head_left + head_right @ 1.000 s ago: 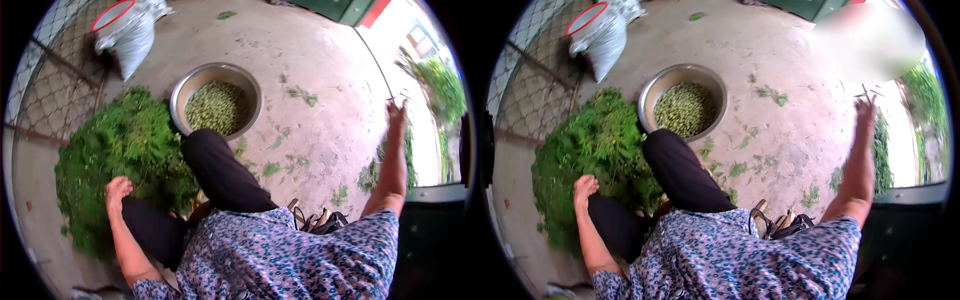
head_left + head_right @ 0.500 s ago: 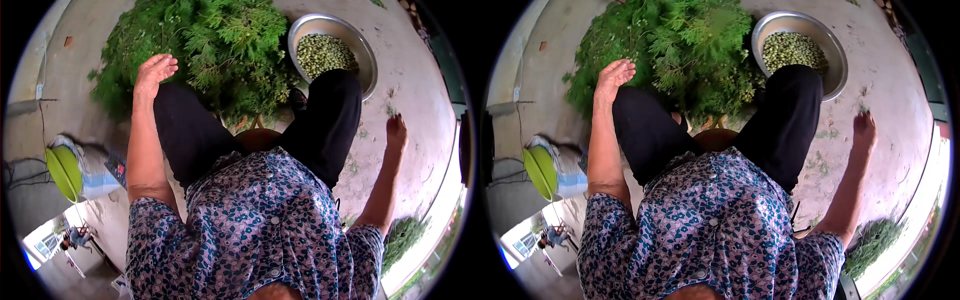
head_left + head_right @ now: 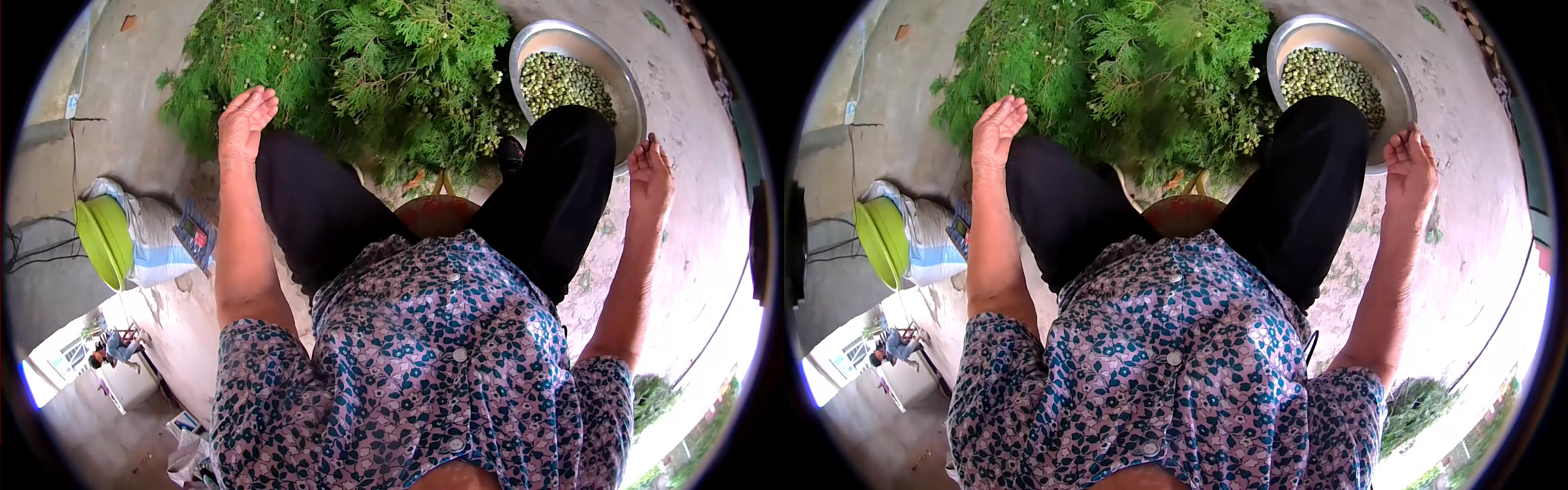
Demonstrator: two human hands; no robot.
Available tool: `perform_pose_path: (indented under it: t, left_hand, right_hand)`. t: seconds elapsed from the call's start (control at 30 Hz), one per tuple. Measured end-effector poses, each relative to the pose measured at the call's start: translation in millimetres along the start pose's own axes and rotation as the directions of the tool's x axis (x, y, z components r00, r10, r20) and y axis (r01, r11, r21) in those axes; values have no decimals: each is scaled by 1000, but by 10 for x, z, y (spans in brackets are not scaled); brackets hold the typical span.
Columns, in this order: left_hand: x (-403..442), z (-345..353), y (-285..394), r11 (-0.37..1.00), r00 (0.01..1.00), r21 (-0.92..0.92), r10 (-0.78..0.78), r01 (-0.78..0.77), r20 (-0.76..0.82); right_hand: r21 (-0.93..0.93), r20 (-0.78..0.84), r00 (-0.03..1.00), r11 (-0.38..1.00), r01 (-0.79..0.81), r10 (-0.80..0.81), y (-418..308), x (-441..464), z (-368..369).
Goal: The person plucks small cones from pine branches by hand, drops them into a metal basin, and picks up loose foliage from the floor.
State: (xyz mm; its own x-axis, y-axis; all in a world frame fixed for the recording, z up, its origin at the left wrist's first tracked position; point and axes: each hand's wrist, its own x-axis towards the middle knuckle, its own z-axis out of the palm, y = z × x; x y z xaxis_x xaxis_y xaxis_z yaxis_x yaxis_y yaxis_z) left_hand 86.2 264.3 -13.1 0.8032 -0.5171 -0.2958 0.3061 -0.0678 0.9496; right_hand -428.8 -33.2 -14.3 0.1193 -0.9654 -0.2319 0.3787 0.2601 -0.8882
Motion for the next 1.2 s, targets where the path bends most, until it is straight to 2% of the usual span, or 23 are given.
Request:
perform_pose_path:
  t: [0.13,0.2,0.27,0.4,0.53,0.67,0.7,0.77,0.8,0.87,0.9,0.93,1.0,1.07,1.17,1.2]
  left_hand:
    - [-148,170,219,999,998,35,27,-28,50]
    - [-219,266,342,998,997,57,34,-38,72]
    - [-230,365,426,986,991,156,29,-50,133]
    - [-191,478,455,987,974,153,15,-51,228]
    - [-217,567,399,978,948,192,10,-75,319]
    - [-228,487,333,975,965,218,-12,-47,263]
    - [-215,453,297,976,969,214,-24,-30,245]
    - [-216,392,205,982,975,188,-55,14,215]
    - [-220,350,159,985,979,168,-72,39,192]
    - [-242,293,79,990,982,115,-99,81,163]
    - [-270,305,67,988,987,77,-137,131,81]
    - [-280,321,56,984,984,34,-177,177,-2]
    - [-318,396,84,987,987,-30,-161,161,-11]
    - [-364,515,187,996,997,-75,-32,37,73]
    - [-536,715,320,998,999,-55,-14,17,52]
    - [-604,755,363,999,998,-36,13,-11,67]
  right_hand:
    - [-54,-45,999,998,16,-18,-64,5,400]
    - [-29,125,990,997,67,-63,-42,-38,726]
    - [-50,208,970,989,136,-123,0,-162,1148]
    - [-218,398,913,957,189,-90,260,-526,1888]
    - [-387,546,821,919,72,165,668,-673,2159]
    - [-671,498,740,741,0,451,1224,-664,2245]
    - [-681,497,733,733,-3,464,1347,-663,2243]
    - [-802,431,661,596,-30,614,1586,-660,2207]
    - [-812,429,649,583,-28,628,1726,-648,2171]
    - [-844,411,562,533,-64,718,1988,-625,2103]
    - [-856,450,518,516,19,727,2058,-620,2097]
    - [-864,442,506,503,20,740,2160,-607,2094]
    - [-886,417,484,463,29,769,2346,-643,2015]
    - [-907,404,453,413,83,795,2539,-613,2009]
    - [-916,393,389,389,93,833,2952,-612,1843]
    - [-872,489,269,450,196,830,3137,-651,1727]
